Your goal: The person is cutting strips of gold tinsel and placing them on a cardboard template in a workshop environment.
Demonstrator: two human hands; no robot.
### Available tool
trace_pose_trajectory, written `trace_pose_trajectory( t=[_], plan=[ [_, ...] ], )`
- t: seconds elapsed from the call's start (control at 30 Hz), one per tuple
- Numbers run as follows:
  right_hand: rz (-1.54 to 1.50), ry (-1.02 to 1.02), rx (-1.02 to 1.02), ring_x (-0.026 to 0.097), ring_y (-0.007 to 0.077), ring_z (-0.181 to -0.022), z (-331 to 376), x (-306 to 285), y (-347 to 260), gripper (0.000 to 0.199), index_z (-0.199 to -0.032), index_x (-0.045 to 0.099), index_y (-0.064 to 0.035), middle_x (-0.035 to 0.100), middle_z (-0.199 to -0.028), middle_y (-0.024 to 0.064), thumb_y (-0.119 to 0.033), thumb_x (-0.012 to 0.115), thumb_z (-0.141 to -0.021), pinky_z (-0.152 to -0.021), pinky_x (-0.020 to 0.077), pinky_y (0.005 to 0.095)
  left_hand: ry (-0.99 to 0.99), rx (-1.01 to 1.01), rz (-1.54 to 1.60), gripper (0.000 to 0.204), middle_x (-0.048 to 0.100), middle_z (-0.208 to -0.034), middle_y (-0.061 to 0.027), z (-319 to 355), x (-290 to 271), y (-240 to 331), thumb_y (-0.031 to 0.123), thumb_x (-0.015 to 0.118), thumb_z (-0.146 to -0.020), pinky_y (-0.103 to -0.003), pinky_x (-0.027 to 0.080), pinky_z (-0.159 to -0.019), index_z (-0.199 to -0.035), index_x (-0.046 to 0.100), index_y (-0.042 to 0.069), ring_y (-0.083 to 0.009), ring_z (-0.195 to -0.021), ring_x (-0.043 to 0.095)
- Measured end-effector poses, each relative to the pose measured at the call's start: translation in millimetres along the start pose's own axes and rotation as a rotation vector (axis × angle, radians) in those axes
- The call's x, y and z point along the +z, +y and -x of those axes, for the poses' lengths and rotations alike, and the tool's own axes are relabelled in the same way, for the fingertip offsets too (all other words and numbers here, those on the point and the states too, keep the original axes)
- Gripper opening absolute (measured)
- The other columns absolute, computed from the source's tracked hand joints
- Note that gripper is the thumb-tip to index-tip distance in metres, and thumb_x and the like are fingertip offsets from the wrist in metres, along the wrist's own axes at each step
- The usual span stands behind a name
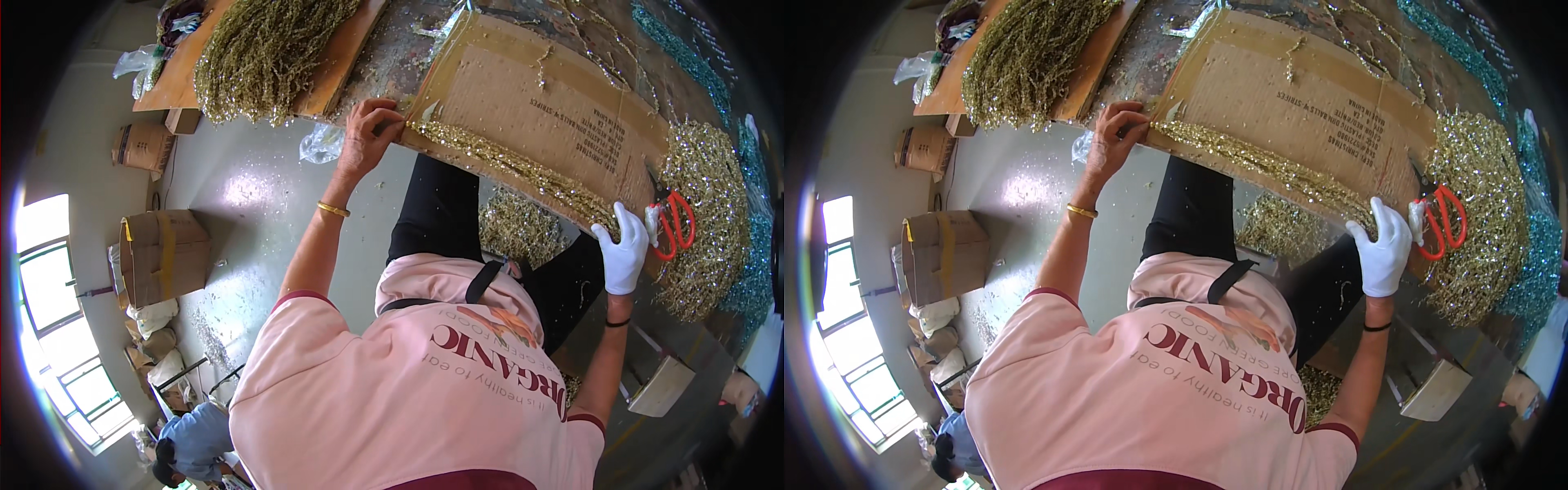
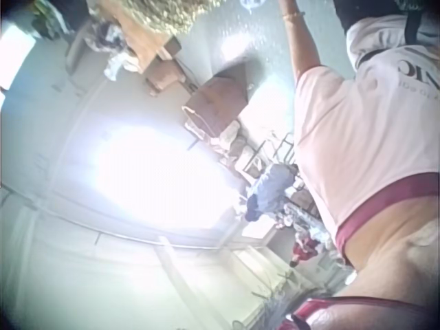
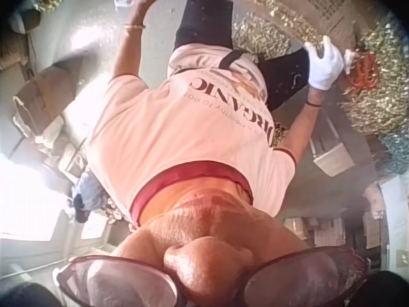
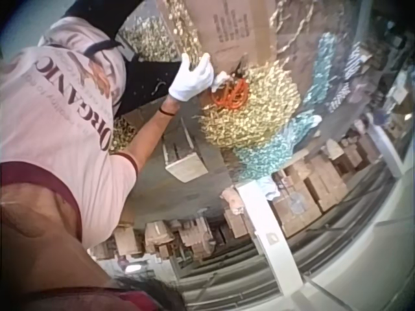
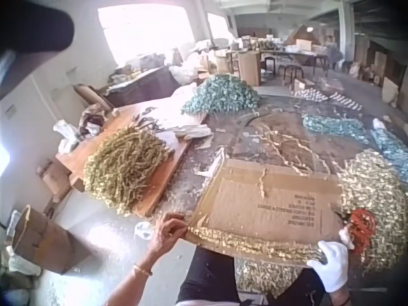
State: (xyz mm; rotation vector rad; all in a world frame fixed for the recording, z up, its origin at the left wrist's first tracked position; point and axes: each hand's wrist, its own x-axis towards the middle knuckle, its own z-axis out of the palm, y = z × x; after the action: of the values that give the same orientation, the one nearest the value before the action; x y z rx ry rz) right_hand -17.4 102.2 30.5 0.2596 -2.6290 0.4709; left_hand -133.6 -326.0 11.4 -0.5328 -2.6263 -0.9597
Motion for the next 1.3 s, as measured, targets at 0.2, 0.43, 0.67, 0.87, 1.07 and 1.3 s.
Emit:
trace_pose_trajectory(
  t=[0.2,0.43,0.67,0.87,1.07,1.3],
  plan=[
    [0.014,-0.042,-0.037,0.054,0.0218,-0.081,0,-5,8,0.030,-0.092,0.064,-0.0075,0.055,-0.081,0.0050,-0.015,0.074,-0.065,-0.094,0.0373,0.0389,-0.032,0.018,0.033,0.009,0.057,-0.104,-0.0063,-1,-4,-1,0.011,0.063,-0.075,-0.036,0.037,-0.087,-0.083,0.061,0.008,-0.0256,-0.098,0.050],
    [0.063,-0.027,-0.230,0.052,0.0222,-0.090,-10,-13,6,0.020,-0.085,0.066,-0.0081,0.052,-0.080,0.0034,-0.013,0.071,-0.066,-0.101,0.0307,0.0446,-0.056,0.038,0.039,0.009,0.057,-0.103,-0.0061,-1,-5,-2,0.010,0.064,-0.075,-0.036,0.037,-0.088,-0.084,0.061,0.008,-0.0255,-0.098,0.050],
    [0.052,-0.049,-0.235,0.051,0.0214,-0.089,-3,-9,7,0.023,-0.088,0.066,-0.0084,0.054,-0.082,0.0029,-0.012,0.071,-0.065,-0.101,0.0312,0.0433,-0.072,0.015,0.058,0.010,0.057,-0.103,-0.0059,2,-10,-5,0.010,0.065,-0.074,-0.035,0.037,-0.090,-0.084,0.063,0.008,-0.0246,-0.100,0.051],
    [0.062,-0.039,-0.158,0.053,0.0185,-0.080,0,-13,7,0.021,-0.085,0.066,-0.0082,0.057,-0.082,0.0021,-0.012,0.071,-0.064,-0.079,0.0421,0.0335,-0.108,-0.051,0.186,0.012,0.057,-0.103,-0.0066,-4,-4,-2,0.006,0.064,-0.075,-0.034,0.041,-0.087,-0.087,0.063,0.007,-0.0229,-0.099,0.052],
    [0.111,-0.115,-0.262,0.054,0.0158,-0.082,-6,-12,8,0.009,-0.075,0.066,-0.0146,0.061,-0.094,-0.0030,-0.017,0.064,-0.066,-0.074,0.0433,0.0312,0.193,-0.352,0.295,0.032,0.059,-0.111,-0.0072,-12,-10,16,0.005,0.061,-0.080,-0.033,0.043,-0.086,-0.112,0.056,0.005,-0.0162,-0.101,0.055],
    [0.060,0.007,-0.199,0.055,0.0159,-0.076,-2,-10,10,0.012,-0.077,0.066,-0.0128,0.061,-0.084,-0.0029,-0.018,0.066,-0.066,-0.069,0.0435,0.0302,-0.297,0.510,0.368,0.031,0.054,-0.108,-0.0115,-39,118,199,0.011,0.063,-0.076,-0.036,0.043,-0.081,-0.106,0.057,0.005,-0.0281,-0.097,0.052]
  ],
)
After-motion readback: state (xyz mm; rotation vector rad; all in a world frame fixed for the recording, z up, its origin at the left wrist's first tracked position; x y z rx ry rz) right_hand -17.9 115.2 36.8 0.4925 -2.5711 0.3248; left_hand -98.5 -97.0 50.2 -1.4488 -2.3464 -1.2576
